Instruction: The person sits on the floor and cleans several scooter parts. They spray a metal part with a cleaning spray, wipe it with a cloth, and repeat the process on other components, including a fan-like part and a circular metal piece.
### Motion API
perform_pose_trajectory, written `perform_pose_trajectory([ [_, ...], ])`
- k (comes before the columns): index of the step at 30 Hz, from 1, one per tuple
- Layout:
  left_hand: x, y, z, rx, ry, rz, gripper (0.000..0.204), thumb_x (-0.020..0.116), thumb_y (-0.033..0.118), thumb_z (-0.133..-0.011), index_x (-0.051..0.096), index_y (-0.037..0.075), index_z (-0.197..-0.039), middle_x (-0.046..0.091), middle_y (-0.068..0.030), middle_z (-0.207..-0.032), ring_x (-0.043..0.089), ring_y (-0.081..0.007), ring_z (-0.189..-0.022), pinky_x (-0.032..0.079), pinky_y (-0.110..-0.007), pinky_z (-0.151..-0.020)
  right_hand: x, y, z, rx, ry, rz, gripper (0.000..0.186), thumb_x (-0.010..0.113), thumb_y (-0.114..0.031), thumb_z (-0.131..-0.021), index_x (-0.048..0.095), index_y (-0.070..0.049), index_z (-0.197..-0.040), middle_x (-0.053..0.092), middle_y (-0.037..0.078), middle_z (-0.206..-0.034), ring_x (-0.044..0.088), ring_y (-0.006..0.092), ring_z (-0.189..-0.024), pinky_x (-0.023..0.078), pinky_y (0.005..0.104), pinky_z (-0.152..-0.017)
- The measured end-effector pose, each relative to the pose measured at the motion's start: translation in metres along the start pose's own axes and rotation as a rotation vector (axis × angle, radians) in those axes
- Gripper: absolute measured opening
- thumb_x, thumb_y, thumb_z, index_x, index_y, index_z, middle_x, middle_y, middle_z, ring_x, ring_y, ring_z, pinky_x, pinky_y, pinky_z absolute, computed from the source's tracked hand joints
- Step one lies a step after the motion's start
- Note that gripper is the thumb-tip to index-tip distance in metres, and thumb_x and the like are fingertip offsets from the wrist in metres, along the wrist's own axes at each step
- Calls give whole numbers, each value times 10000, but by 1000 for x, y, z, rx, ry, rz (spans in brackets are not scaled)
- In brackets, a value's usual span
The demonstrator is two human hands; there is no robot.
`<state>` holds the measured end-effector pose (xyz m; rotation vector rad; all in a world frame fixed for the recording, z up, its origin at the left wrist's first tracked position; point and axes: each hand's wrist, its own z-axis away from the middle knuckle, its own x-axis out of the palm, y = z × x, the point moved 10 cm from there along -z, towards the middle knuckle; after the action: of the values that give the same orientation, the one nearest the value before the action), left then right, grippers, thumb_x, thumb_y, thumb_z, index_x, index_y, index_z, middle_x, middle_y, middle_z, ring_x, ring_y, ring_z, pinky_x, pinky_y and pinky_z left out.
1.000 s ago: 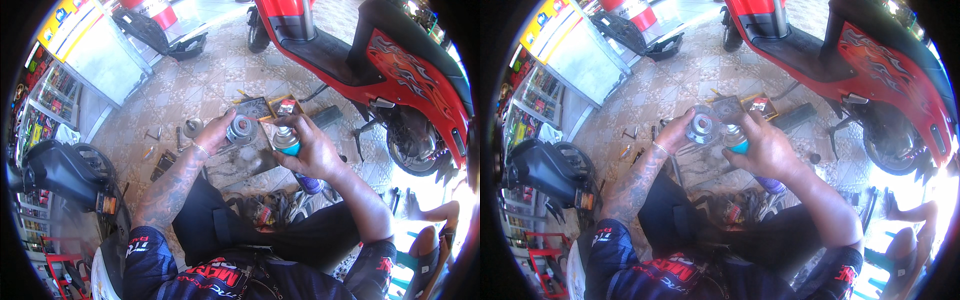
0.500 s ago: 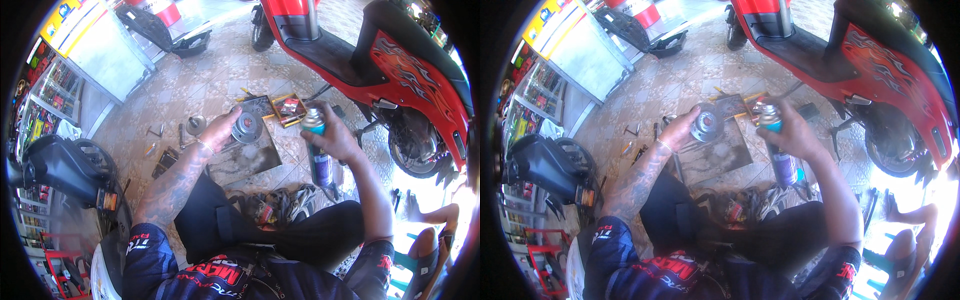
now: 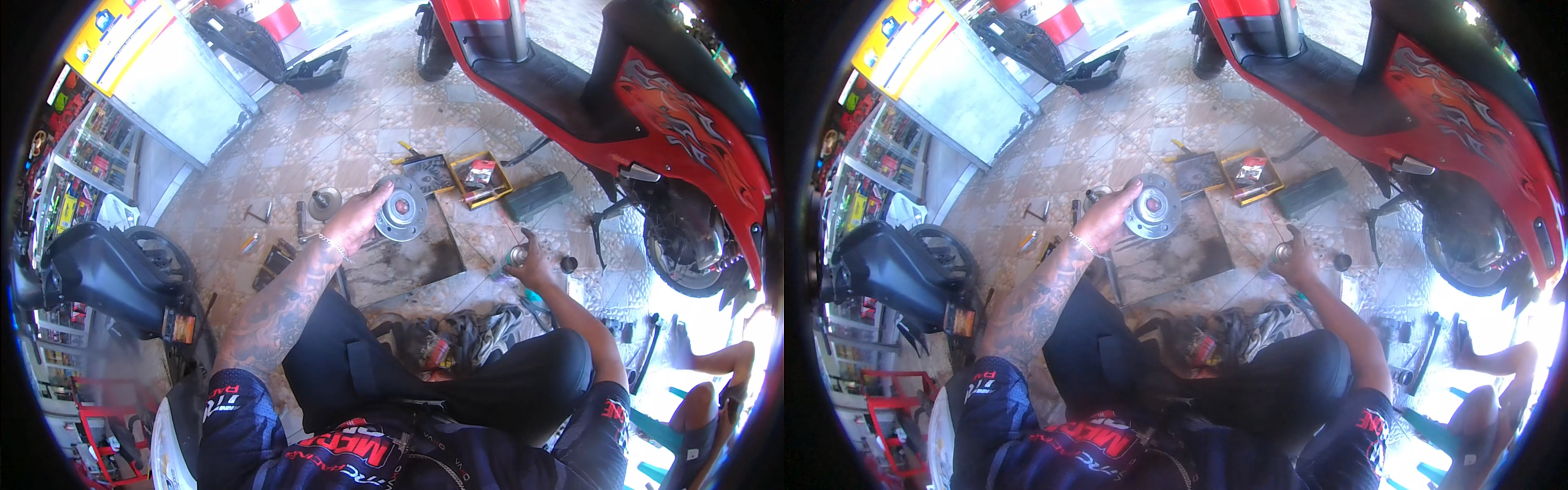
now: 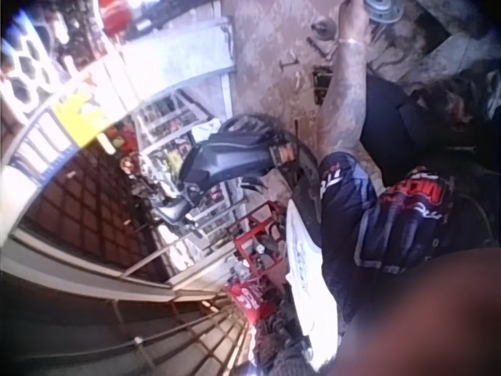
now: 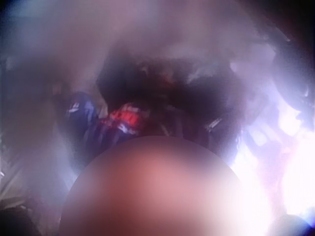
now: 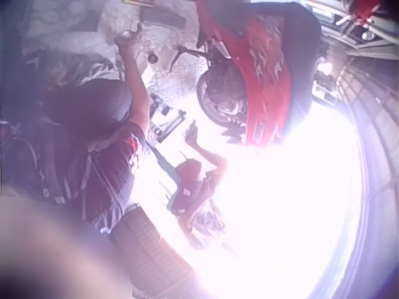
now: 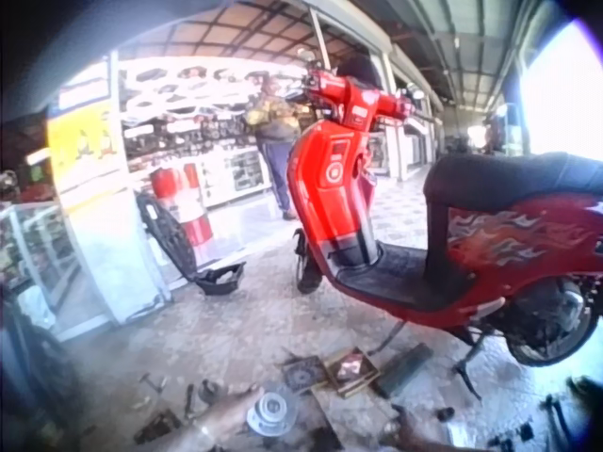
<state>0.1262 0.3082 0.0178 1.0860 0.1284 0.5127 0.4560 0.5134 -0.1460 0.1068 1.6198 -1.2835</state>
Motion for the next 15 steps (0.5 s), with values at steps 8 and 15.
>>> perform_pose_trajectory([
  [8,-1,0,-1,12,-9,19,582,565,510,-1079,622,1,-1354,744,-80,-1206,726,-160,-1079,604,-345,-920,-25,-82,-8,-124,63,228,915,872,-404,-814,422,-106,-1553,546,246,-1417,577,438,-1312,507,511,-1075],
  [15,14,-2,3,-30,-70,8,584,557,493,-1087,592,-3,-1393,725,-91,-1245,702,-180,-1132,577,-367,-980,27,-217,-47,166,-566,-615,455,706,-334,-1009,653,-23,-1337,724,75,-1089,697,203,-951,565,354,-824],
])
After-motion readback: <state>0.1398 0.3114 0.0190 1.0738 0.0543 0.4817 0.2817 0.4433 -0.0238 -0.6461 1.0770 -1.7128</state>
